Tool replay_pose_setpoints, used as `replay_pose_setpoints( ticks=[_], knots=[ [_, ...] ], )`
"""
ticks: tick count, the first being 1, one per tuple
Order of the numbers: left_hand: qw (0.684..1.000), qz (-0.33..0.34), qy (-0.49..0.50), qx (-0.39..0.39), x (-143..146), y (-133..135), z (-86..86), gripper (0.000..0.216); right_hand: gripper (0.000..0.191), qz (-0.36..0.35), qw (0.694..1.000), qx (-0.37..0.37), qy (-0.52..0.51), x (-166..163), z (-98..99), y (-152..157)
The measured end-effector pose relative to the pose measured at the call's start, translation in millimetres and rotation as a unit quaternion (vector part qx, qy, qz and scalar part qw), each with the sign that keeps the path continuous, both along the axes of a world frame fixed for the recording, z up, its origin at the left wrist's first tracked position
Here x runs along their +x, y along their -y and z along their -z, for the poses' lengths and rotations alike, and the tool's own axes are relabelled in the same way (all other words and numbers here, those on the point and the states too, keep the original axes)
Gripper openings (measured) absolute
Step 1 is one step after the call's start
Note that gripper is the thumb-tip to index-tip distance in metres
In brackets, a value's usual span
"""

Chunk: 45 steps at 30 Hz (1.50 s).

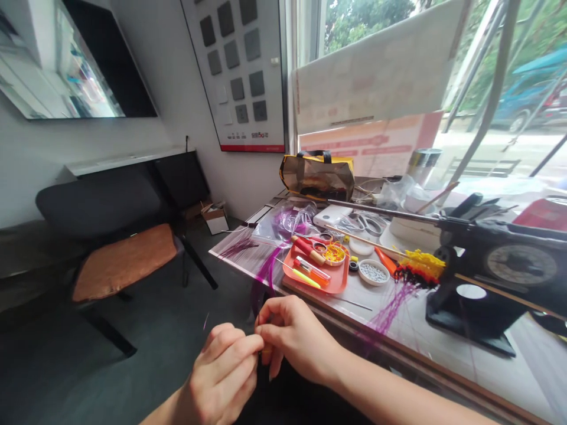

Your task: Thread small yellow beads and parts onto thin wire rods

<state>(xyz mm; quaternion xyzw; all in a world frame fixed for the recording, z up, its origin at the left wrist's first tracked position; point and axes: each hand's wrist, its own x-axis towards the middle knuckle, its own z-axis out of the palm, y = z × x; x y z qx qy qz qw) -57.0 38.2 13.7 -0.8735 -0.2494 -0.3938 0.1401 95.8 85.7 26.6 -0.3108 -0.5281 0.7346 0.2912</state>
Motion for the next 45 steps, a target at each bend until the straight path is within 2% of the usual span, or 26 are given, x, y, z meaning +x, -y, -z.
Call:
replay_pose_setpoints(
  ticks=[5, 7, 8, 9, 10, 11, 13, 14, 15, 16, 17, 20, 22, 24, 25, 26, 29, 30, 31, 33, 35, 37, 42, 43, 44, 45],
  knots=[
    [0.999, -0.004, 0.022, -0.042, 3.2, -1.2, -2.4, 0.017, 0.017, -0.001, 1.0, 0.015, 0.019, -0.2, -1.0, 1.5],
    [0.99, -0.016, 0.067, -0.126, 5.1, -0.2, -7.7, 0.018, 0.011, 0.012, 0.995, 0.08, 0.062, 2.8, -4.3, 4.4],
    [0.974, -0.028, 0.106, -0.2, 6.0, -0.2, -10.8, 0.018, 0.008, 0.021, 0.984, 0.147, 0.099, 5.3, -6.1, 6.0],
    [0.94, -0.042, 0.157, -0.3, 6.7, -0.8, -13.9, 0.016, 0.009, 0.028, 0.96, 0.24, 0.14, 8.2, -7.7, 7.4],
    [0.884, -0.052, 0.217, -0.41, 7.4, -1.8, -16.7, 0.014, 0.013, 0.027, 0.919, 0.354, 0.175, 11.6, -9.0, 8.6],
    [0.807, -0.055, 0.282, -0.516, 7.8, -3.3, -18.9, 0.013, 0.016, 0.017, 0.856, 0.477, 0.198, 15.0, -9.8, 9.3],
    [0.622, -0.039, 0.402, -0.671, 8.7, -6.6, -21.5, 0.009, 0.019, -0.018, 0.7, 0.685, 0.2, 21.4, -10.2, 9.3],
    [0.543, -0.027, 0.444, -0.712, 9.3, -8.0, -21.9, 0.008, 0.019, -0.032, 0.631, 0.753, 0.187, 24.0, -9.9, 8.6],
    [0.486, -0.016, 0.472, -0.735, 9.9, -9.1, -21.7, 0.008, 0.018, -0.037, 0.576, 0.798, 0.172, 26.0, -9.6, 7.7],
    [0.45, -0.01, 0.488, -0.747, 10.7, -9.8, -21.2, 0.007, 0.017, -0.036, 0.539, 0.826, 0.162, 27.5, -9.3, 6.8],
    [0.43, -0.006, 0.497, -0.754, 11.6, -10.1, -20.4, 0.007, 0.016, -0.029, 0.517, 0.841, 0.154, 28.4, -9.1, 5.9],
    [0.413, -0.002, 0.51, -0.755, 14.2, -9.5, -17.5, 0.007, 0.02, -0.017, 0.491, 0.86, 0.141, 29.1, -8.5, 4.9],
    [0.406, 0.001, 0.518, -0.753, 14.9, -8.4, -16.0, 0.009, 0.024, -0.013, 0.494, 0.857, 0.147, 28.5, -7.6, 5.3],
    [0.424, 0.0, 0.518, -0.743, 14.8, -6.6, -15.1, 0.01, 0.029, -0.013, 0.531, 0.832, 0.16, 27.3, -5.7, 5.9],
    [0.46, -0.005, 0.507, -0.729, 14.6, -5.4, -15.0, 0.01, 0.031, -0.015, 0.566, 0.807, 0.17, 26.4, -4.6, 6.1],
    [0.514, -0.012, 0.485, -0.707, 14.3, -3.9, -15.1, 0.011, 0.034, -0.014, 0.61, 0.772, 0.178, 25.3, -3.6, 6.3],
    [0.706, -0.045, 0.377, -0.598, 14.0, 1.2, -16.2, 0.015, 0.031, 0.009, 0.759, 0.619, 0.2, 20.6, -3.3, 7.7],
    [0.749, -0.058, 0.346, -0.562, 14.2, 2.8, -16.6, 0.017, 0.027, 0.019, 0.801, 0.563, 0.203, 18.9, -4.4, 8.3],
    [0.78, -0.071, 0.322, -0.532, 14.5, 4.1, -17.0, 0.017, 0.022, 0.026, 0.834, 0.511, 0.206, 17.5, -6.0, 9.0],
    [0.813, -0.093, 0.294, -0.494, 15.2, 5.5, -17.3, 0.017, 0.015, 0.03, 0.879, 0.429, 0.208, 15.4, -9.5, 10.1],
    [0.818, -0.096, 0.287, -0.49, 15.9, 5.1, -17.0, 0.017, 0.014, 0.032, 0.897, 0.39, 0.206, 14.7, -12.1, 10.2],
    [0.79, -0.078, 0.309, -0.525, 16.2, 3.3, -16.4, 0.019, 0.015, 0.027, 0.899, 0.392, 0.196, 15.2, -12.7, 9.5],
    [0.639, -0.004, 0.402, -0.656, 17.1, -0.9, -16.8, 0.02, 0.02, 0.004, 0.891, 0.424, 0.162, 16.1, -9.8, 7.0],
    [0.626, -0.001, 0.41, -0.663, 17.5, -1.0, -17.4, 0.02, 0.019, 0.008, 0.895, 0.416, 0.16, 15.7, -9.4, 6.7],
    [0.63, -0.005, 0.41, -0.66, 18.0, -0.7, -18.1, 0.02, 0.018, 0.013, 0.901, 0.402, 0.16, 15.2, -9.1, 6.6],
    [0.65, -0.017, 0.401, -0.645, 18.6, 0.0, -18.6, 0.019, 0.017, 0.02, 0.91, 0.383, 0.16, 14.5, -8.9, 6.7]
  ],
)
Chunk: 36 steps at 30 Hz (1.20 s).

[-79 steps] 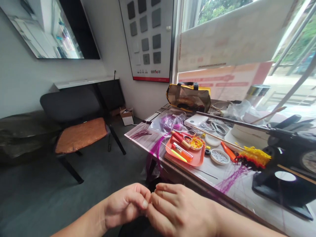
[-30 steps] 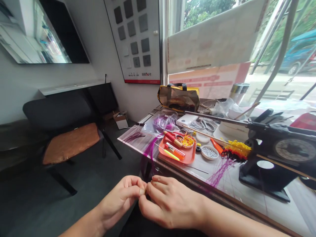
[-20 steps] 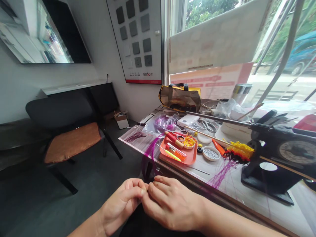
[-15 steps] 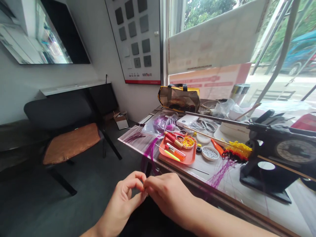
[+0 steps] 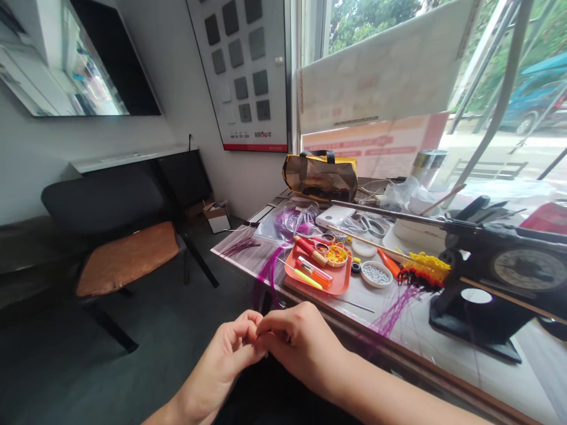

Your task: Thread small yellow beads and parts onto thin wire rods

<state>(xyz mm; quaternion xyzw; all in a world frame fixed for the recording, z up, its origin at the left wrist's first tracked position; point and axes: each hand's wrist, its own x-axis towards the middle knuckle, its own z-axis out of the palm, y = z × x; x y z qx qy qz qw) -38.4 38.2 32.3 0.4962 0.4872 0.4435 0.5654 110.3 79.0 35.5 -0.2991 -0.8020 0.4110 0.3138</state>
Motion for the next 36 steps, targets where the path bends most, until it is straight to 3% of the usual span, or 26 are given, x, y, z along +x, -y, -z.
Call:
replay_pose_setpoints(
  ticks=[2, 4, 8, 12, 15, 18, 23, 33, 35, 36],
  knots=[
    [0.993, -0.031, -0.084, 0.079, 1.0, 2.4, 0.1, 0.018, 0.015, 0.019, 0.998, -0.053, -0.018, -1.6, 0.0, 0.6],
    [0.957, -0.064, -0.191, 0.208, 1.3, 5.6, 2.2, 0.016, 0.016, 0.032, 0.992, -0.112, -0.047, -3.0, -0.6, 1.9],
    [0.818, -0.102, -0.353, 0.443, -1.0, 10.6, 11.0, 0.016, 0.014, 0.036, 0.971, -0.206, -0.115, -5.0, -3.5, 5.1],
    [0.718, -0.102, -0.401, 0.56, -5.9, 8.9, 16.6, 0.016, 0.024, 0.035, 0.946, -0.286, -0.149, -7.3, -6.4, 6.3],
    [0.671, -0.08, -0.409, 0.613, -9.5, 6.5, 16.0, 0.014, 0.029, 0.024, 0.925, -0.334, -0.177, -9.5, -6.4, 5.9],
    [0.657, -0.065, -0.414, 0.626, -11.9, 6.0, 14.6, 0.015, 0.03, 0.019, 0.911, -0.358, -0.202, -11.5, -5.3, 5.3],
    [0.669, -0.068, -0.407, 0.618, -13.7, 5.9, 15.9, 0.017, 0.026, 0.013, 0.899, -0.376, -0.222, -12.6, -4.7, 4.8],
    [0.664, -0.039, -0.414, 0.621, -15.0, 6.4, 14.1, 0.016, 0.027, 0.001, 0.907, -0.376, -0.191, -12.6, -6.3, 2.4],
    [0.686, -0.03, -0.399, 0.608, -14.6, 6.3, 11.2, 0.018, 0.025, 0.004, 0.923, -0.347, -0.166, -10.4, -8.0, 2.7],
    [0.713, -0.03, -0.384, 0.585, -14.1, 6.0, 9.0, 0.019, 0.02, 0.011, 0.942, -0.304, -0.142, -8.3, -9.5, 3.2]
  ],
)
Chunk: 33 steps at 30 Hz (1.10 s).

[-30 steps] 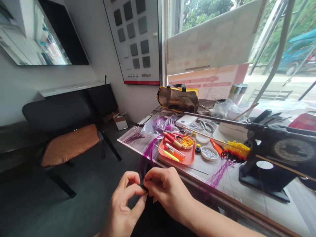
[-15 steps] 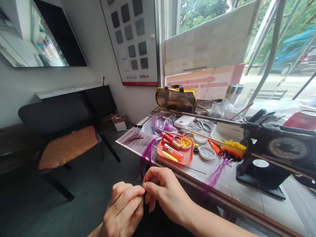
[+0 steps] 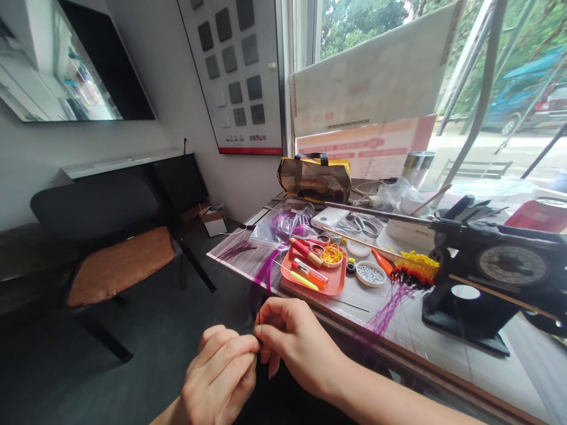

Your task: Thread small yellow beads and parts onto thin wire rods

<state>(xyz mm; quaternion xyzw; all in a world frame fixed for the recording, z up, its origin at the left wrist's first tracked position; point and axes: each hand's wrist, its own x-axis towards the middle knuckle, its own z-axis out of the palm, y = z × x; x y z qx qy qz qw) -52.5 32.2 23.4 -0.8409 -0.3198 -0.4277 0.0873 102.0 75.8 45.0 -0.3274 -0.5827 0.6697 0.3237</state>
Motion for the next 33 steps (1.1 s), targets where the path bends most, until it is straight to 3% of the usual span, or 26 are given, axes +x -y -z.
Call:
replay_pose_setpoints(
  ticks=[2, 3, 4, 6, 8, 9, 11, 13, 14, 15, 17, 19, 20, 22, 25, 29, 31, 33],
  knots=[
    [0.989, -0.004, 0.074, -0.13, 1.7, -1.0, -6.2, 0.017, 0.008, 0.012, 0.981, 0.178, 0.081, 6.0, -3.7, 1.3],
    [0.965, -0.008, 0.127, -0.229, 2.9, -1.9, -9.8, 0.015, 0.008, 0.006, 0.945, 0.303, 0.123, 9.6, -5.5, 1.8],
    [0.922, -0.012, 0.187, -0.34, 4.1, -3.0, -13.3, 0.014, 0.013, -0.011, 0.885, 0.437, 0.16, 13.3, -7.0, 2.0],
    [0.784, -0.012, 0.311, -0.537, 6.5, -5.6, -19.3, 0.012, 0.018, -0.057, 0.727, 0.656, 0.194, 20.0, -8.3, 1.6],
    [0.648, -0.001, 0.411, -0.641, 8.6, -8.2, -22.4, 0.008, 0.018, -0.079, 0.604, 0.77, 0.191, 24.9, -7.3, 0.4],
    [0.6, 0.006, 0.444, -0.665, 9.4, -9.3, -22.8, 0.008, 0.018, -0.079, 0.571, 0.795, 0.188, 26.5, -6.1, -0.3],
    [0.547, 0.017, 0.477, -0.688, 10.6, -10.6, -21.8, 0.009, 0.02, -0.076, 0.549, 0.812, 0.184, 28.0, -2.9, -1.2],
    [0.536, 0.027, 0.486, -0.69, 11.3, -10.7, -19.3, 0.01, 0.022, -0.08, 0.561, 0.801, 0.193, 27.2, 0.7, -1.4],
    [0.55, 0.027, 0.481, -0.682, 11.5, -10.1, -17.7, 0.01, 0.022, -0.081, 0.585, 0.781, 0.203, 25.9, 2.5, -1.2],
    [0.585, 0.024, 0.464, -0.664, 11.5, -9.2, -16.0, 0.01, 0.024, -0.077, 0.621, 0.751, 0.212, 24.2, 3.9, -0.8],
    [0.716, 0.006, 0.386, -0.582, 11.1, -6.5, -12.0, 0.009, 0.027, -0.062, 0.733, 0.638, 0.227, 19.5, 5.5, 0.5],
    [0.863, -0.021, 0.27, -0.427, 10.1, -3.2, -7.3, 0.01, 0.024, -0.039, 0.861, 0.461, 0.212, 14.4, 5.1, 1.8],
    [0.916, -0.034, 0.218, -0.334, 9.3, -1.6, -4.8, 0.012, 0.019, -0.03, 0.913, 0.359, 0.189, 12.0, 4.4, 2.2],
    [0.974, -0.054, 0.137, -0.175, 6.6, 0.7, -0.2, 0.017, 0.013, -0.033, 0.977, 0.175, 0.12, 7.7, 3.1, 1.8],
    [0.999, -0.019, 0.024, -0.024, 0.8, 0.9, 4.3, 0.019, 0.018, -0.056, 0.998, 0.014, 0.017, 2.9, 3.8, -1.9],
    [0.998, 0.013, -0.042, 0.035, -4.4, -1.5, 3.5, 0.018, 0.02, -0.077, 0.994, -0.07, -0.025, -0.1, 5.5, -7.0],
    [1.0, 0.014, -0.015, -0.011, -3.6, -3.1, -0.7, 0.019, 0.017, -0.059, 0.998, -0.03, 0.012, 1.4, 3.2, -6.6],
    [0.986, 0.015, 0.058, -0.157, -0.6, -5.1, -7.3, 0.016, 0.012, -0.021, 0.984, 0.147, 0.103, 5.5, -1.1, -4.1]
  ],
)
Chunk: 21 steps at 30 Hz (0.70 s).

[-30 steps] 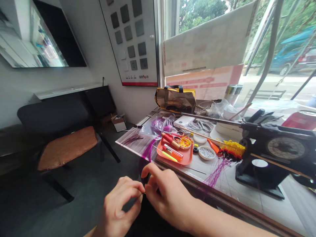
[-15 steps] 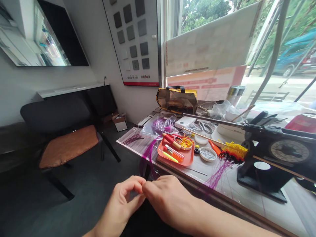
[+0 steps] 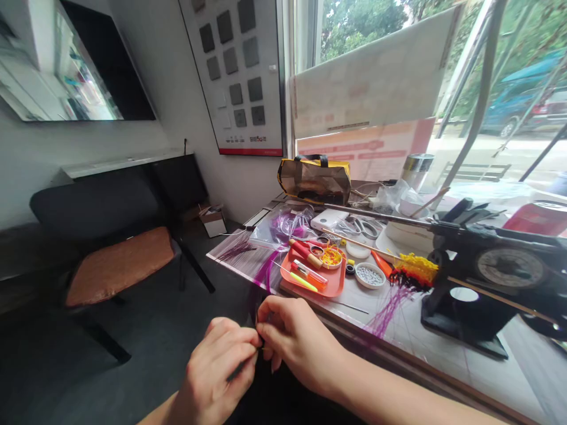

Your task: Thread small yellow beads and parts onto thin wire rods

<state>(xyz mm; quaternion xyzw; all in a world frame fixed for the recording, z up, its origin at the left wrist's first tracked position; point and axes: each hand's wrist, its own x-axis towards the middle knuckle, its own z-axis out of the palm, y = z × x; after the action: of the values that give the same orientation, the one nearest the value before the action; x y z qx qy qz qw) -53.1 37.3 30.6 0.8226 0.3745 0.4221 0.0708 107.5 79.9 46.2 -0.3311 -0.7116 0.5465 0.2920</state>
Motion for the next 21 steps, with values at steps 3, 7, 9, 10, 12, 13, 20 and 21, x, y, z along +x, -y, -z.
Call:
replay_pose_setpoints(
  ticks=[3, 7, 9, 10, 12, 13, 20, 21],
  knots=[
    [0.902, -0.021, 0.204, -0.38, 5.6, -4.2, -10.4, 0.009, 0.016, -0.052, 0.883, 0.452, 0.115, 9.7, -5.3, 4.0],
    [0.67, -0.032, 0.415, -0.614, 11.2, -7.9, -14.7, 0.006, 0.019, -0.131, 0.674, 0.714, 0.141, 20.1, -5.2, 4.0],
    [0.636, -0.035, 0.443, -0.631, 13.0, -7.4, -13.2, 0.009, 0.023, -0.132, 0.676, 0.712, 0.14, 21.6, -4.0, 2.9],
    [0.642, -0.031, 0.441, -0.626, 13.6, -6.5, -12.4, 0.009, 0.026, -0.132, 0.696, 0.692, 0.139, 21.4, -3.4, 2.7],
    [0.722, -0.017, 0.39, -0.571, 14.1, -3.8, -10.9, 0.007, 0.031, -0.116, 0.772, 0.612, 0.127, 19.1, -2.5, 3.1],
    [0.788, -0.015, 0.342, -0.512, 13.9, -2.2, -10.0, 0.007, 0.032, -0.095, 0.825, 0.544, 0.12, 17.2, -1.9, 3.6],
    [0.99, -0.029, -0.018, 0.136, 1.5, 2.0, 7.3, 0.017, 0.032, -0.015, 0.992, -0.118, -0.049, -2.0, 7.1, 0.1],
    [0.982, -0.008, -0.052, 0.184, -0.5, 0.9, 9.3, 0.017, 0.036, -0.023, 0.984, -0.163, -0.069, -3.7, 8.1, -1.8]
  ],
)
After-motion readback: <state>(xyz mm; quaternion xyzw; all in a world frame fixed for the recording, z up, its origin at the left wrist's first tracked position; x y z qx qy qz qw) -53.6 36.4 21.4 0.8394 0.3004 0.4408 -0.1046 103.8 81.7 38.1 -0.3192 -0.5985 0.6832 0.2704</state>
